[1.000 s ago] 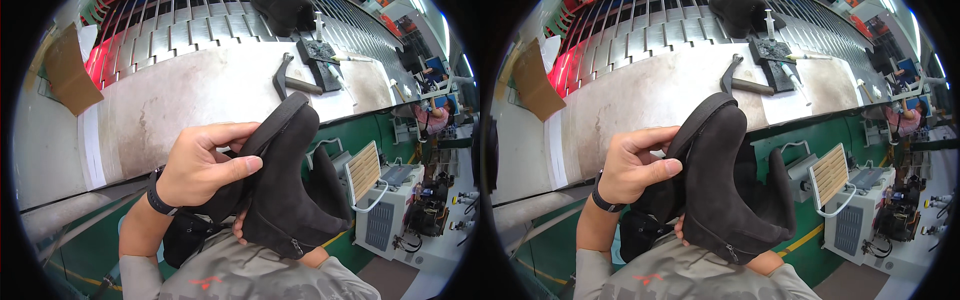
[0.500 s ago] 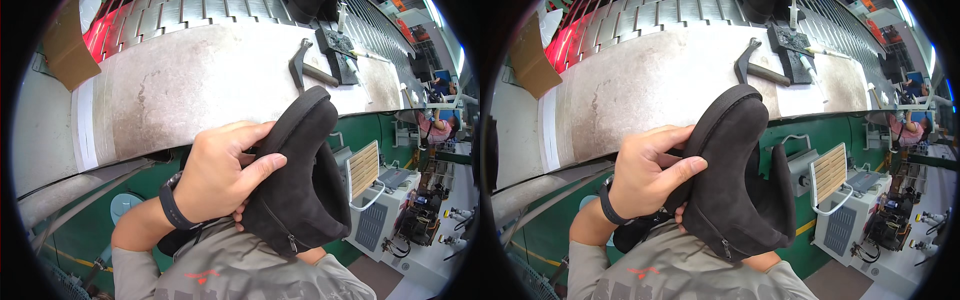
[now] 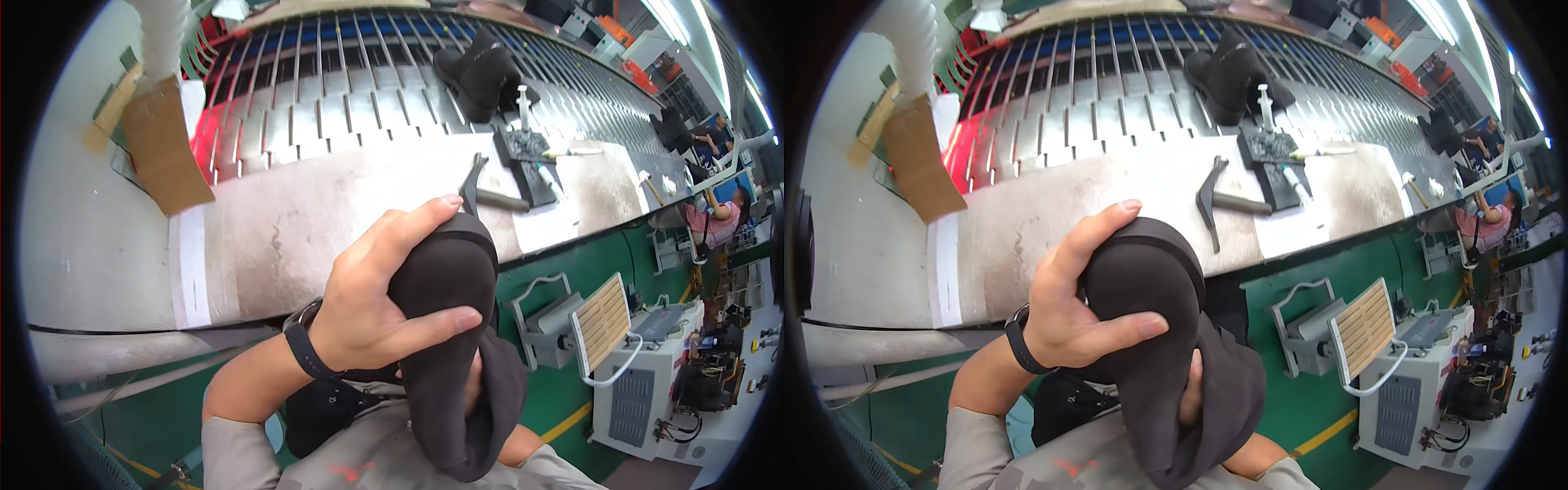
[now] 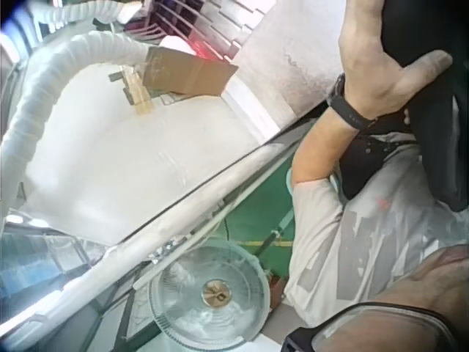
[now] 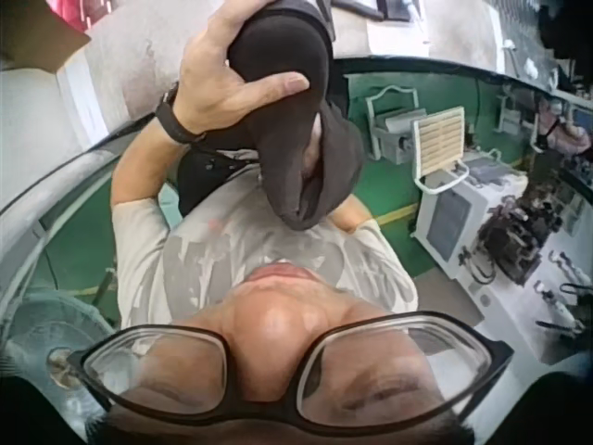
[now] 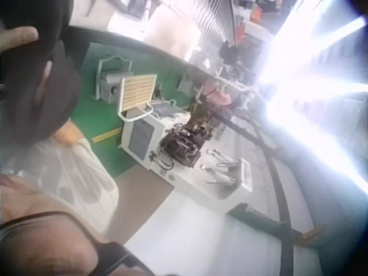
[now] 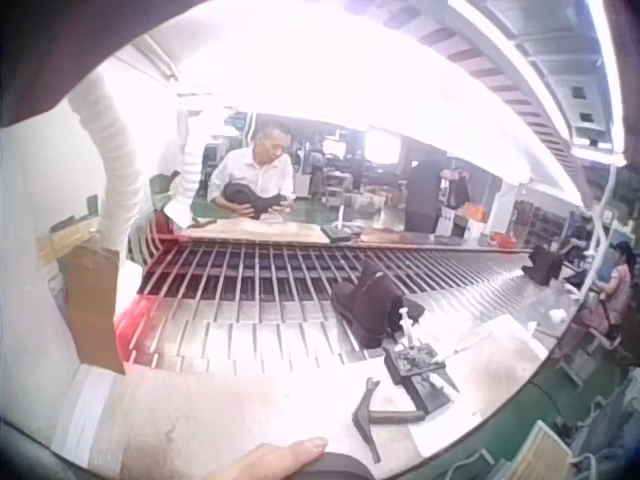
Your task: The person assembles boots by aligning and pressing shoe soles onto boot uppers by hand, pressing the edges together, and placing the assembled boots onto a conveyor belt.
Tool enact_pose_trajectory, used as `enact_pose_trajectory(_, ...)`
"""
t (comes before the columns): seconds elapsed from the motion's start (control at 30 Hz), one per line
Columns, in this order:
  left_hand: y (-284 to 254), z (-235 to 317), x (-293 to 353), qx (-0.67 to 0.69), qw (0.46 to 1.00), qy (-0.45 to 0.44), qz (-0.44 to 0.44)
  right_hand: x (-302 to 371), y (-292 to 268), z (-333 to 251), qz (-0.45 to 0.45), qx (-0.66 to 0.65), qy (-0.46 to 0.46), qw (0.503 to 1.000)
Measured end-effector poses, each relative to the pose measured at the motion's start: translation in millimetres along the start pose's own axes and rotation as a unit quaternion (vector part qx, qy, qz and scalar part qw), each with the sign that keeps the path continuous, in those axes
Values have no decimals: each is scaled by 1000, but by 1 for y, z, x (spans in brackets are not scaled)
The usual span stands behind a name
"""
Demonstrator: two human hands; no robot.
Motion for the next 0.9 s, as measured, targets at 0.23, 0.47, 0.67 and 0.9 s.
enact_pose_trajectory(0.23, -54, 9, -22, 27, 996, -89, 2, -47, 6, -27, 179, 116, -110, 971)
enact_pose_trajectory(0.47, -47, -47, -22, -159, 977, -139, 27, -150, 13, -14, 99, 268, -271, 919)
enact_pose_trajectory(0.67, -24, -49, -39, -222, 964, -136, 56, -117, -62, -111, 173, 262, -388, 867)
enact_pose_trajectory(0.9, -27, -53, -36, -213, 956, -194, 49, -169, -67, -191, 102, 339, -418, 836)
Point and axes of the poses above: each hand's wrist, its own x-axis away from the middle knuckle, its own y-axis out of the palm, z = x × y, the point moved 2 cm from there along -x, towards the middle knuckle, and after that the axes turned 7 degrees about -z, right-handed, at the moved point
